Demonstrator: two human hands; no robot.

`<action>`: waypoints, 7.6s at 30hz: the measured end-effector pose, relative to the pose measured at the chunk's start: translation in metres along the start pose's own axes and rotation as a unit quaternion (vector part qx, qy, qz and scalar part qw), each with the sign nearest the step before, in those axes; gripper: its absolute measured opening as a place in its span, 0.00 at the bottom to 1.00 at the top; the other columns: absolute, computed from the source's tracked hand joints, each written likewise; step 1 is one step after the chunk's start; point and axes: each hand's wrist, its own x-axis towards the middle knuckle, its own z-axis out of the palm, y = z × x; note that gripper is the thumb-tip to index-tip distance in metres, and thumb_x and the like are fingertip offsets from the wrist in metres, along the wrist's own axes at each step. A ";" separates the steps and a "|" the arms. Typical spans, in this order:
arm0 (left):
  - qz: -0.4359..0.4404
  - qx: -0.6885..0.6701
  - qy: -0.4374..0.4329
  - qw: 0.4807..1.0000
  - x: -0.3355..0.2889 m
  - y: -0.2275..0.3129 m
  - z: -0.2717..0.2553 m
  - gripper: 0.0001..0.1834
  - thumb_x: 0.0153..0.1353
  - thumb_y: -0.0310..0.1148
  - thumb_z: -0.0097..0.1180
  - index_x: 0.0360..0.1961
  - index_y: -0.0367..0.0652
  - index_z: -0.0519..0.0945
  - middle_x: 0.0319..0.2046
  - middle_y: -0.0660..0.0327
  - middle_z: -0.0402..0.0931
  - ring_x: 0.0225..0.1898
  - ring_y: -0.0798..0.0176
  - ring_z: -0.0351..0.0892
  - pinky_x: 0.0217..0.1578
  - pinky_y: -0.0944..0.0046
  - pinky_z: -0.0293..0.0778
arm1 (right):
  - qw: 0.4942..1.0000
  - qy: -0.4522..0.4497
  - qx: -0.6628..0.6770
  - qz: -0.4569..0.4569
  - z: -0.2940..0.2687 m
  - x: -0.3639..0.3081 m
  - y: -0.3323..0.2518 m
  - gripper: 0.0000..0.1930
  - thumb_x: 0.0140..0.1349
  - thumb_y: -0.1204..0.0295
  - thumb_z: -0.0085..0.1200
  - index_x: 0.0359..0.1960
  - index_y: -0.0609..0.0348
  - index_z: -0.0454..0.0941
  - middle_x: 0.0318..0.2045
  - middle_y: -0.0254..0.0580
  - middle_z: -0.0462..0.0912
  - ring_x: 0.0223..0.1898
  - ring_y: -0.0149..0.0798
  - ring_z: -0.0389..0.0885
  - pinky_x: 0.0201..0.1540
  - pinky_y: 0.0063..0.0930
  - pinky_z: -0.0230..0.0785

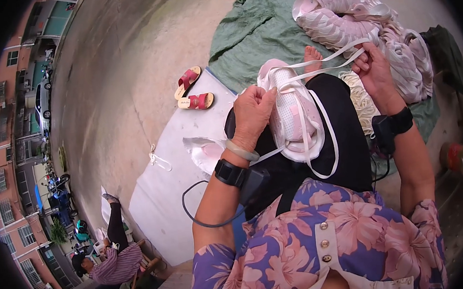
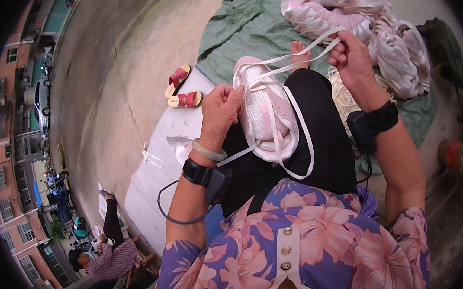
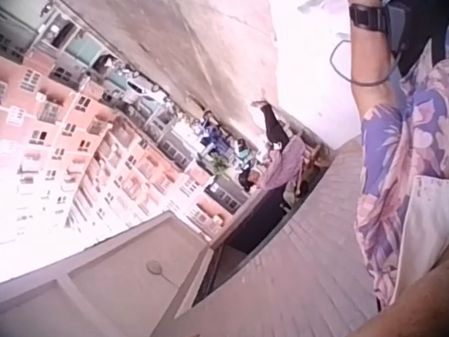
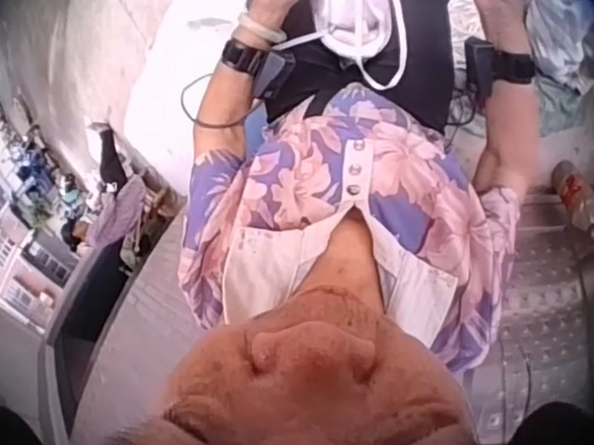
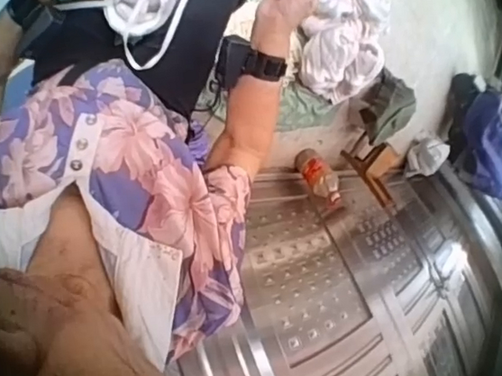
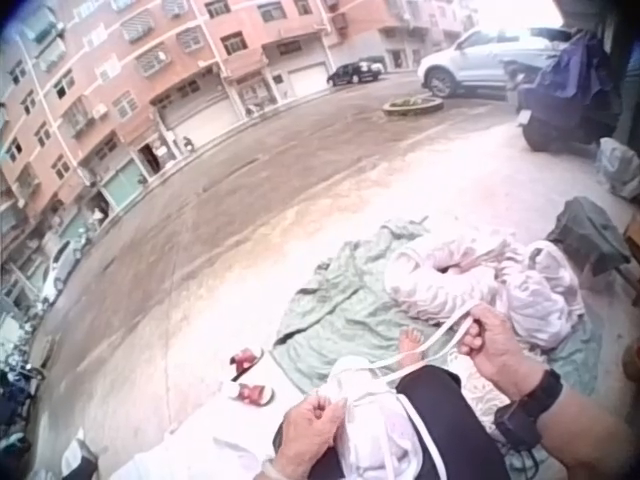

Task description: The recorder is lacing white and pink shoes while sitting on the ground.

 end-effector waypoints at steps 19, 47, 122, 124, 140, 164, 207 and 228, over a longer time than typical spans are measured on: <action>0.273 0.198 0.127 0.933 0.031 0.001 -0.007 0.04 0.56 0.23 0.49 0.25 0.35 0.72 0.13 0.58 0.69 0.16 0.67 0.68 0.19 0.66 0.65 | 0.996 0.043 -0.027 0.073 -0.019 -0.008 0.033 0.07 0.60 0.69 0.46 0.31 0.59 0.72 0.15 0.24 0.60 0.14 0.21 0.56 0.22 0.21 0.55; -0.013 -0.125 -0.040 0.991 0.014 -0.007 0.003 0.05 0.56 0.26 0.52 0.25 0.36 0.73 0.18 0.67 0.70 0.15 0.79 0.64 0.15 0.78 0.60 | 0.982 0.132 0.026 0.131 -0.074 0.013 0.037 0.04 0.61 0.70 0.44 0.30 0.54 0.69 0.13 0.22 0.57 0.12 0.22 0.54 0.20 0.21 0.54; 0.210 0.445 -0.110 0.863 -0.014 0.017 0.009 0.11 0.50 0.27 0.48 0.34 0.33 0.66 0.28 0.45 0.75 0.34 0.44 0.76 0.32 0.50 0.72 | 0.639 -0.093 -0.673 -0.360 0.094 -0.066 0.121 0.06 0.46 0.69 0.52 0.25 0.56 0.76 0.35 0.39 0.73 0.46 0.43 0.67 0.49 0.47 0.53; 0.219 0.433 -0.100 0.869 -0.015 0.015 0.007 0.10 0.49 0.26 0.48 0.33 0.34 0.65 0.27 0.45 0.74 0.33 0.44 0.75 0.31 0.50 0.71 | 0.601 -0.089 -0.706 -0.364 0.093 -0.066 0.123 0.06 0.47 0.69 0.52 0.25 0.55 0.76 0.34 0.39 0.72 0.46 0.43 0.68 0.52 0.52 0.52; 0.256 0.380 -0.097 0.883 -0.017 0.016 0.006 0.08 0.44 0.26 0.51 0.27 0.36 0.71 0.27 0.45 0.74 0.34 0.41 0.74 0.34 0.48 0.69 | 0.529 -0.065 -0.724 -0.438 0.088 -0.071 0.128 0.05 0.47 0.70 0.49 0.25 0.54 0.76 0.31 0.39 0.72 0.46 0.42 0.70 0.56 0.54 0.49; 0.122 0.179 -0.143 0.966 0.017 -0.016 -0.017 0.12 0.49 0.33 0.58 0.30 0.33 0.80 0.24 0.61 0.79 0.26 0.73 0.74 0.28 0.70 0.71 | 0.527 -0.079 -0.787 -0.311 0.113 -0.084 0.122 0.12 0.48 0.67 0.49 0.29 0.60 0.79 0.38 0.48 0.73 0.50 0.47 0.66 0.58 0.59 0.44; 0.214 0.296 -0.137 0.921 0.014 0.023 -0.007 0.06 0.48 0.27 0.49 0.24 0.35 0.76 0.21 0.45 0.74 0.25 0.44 0.76 0.28 0.54 0.71 | 0.644 -0.212 -0.590 -0.438 0.008 -0.133 0.021 0.06 0.39 0.77 0.55 0.15 0.58 0.68 0.24 0.38 0.74 0.28 0.42 0.73 0.31 0.32 0.61; 0.166 0.180 -0.130 0.961 0.017 0.010 -0.010 0.05 0.53 0.26 0.51 0.29 0.34 0.75 0.19 0.63 0.74 0.21 0.73 0.71 0.23 0.72 0.69 | 0.973 -0.176 -0.085 0.126 0.027 -0.115 0.016 0.08 0.60 0.67 0.51 0.27 0.55 0.69 0.22 0.35 0.75 0.17 0.18 0.64 0.20 0.11 0.54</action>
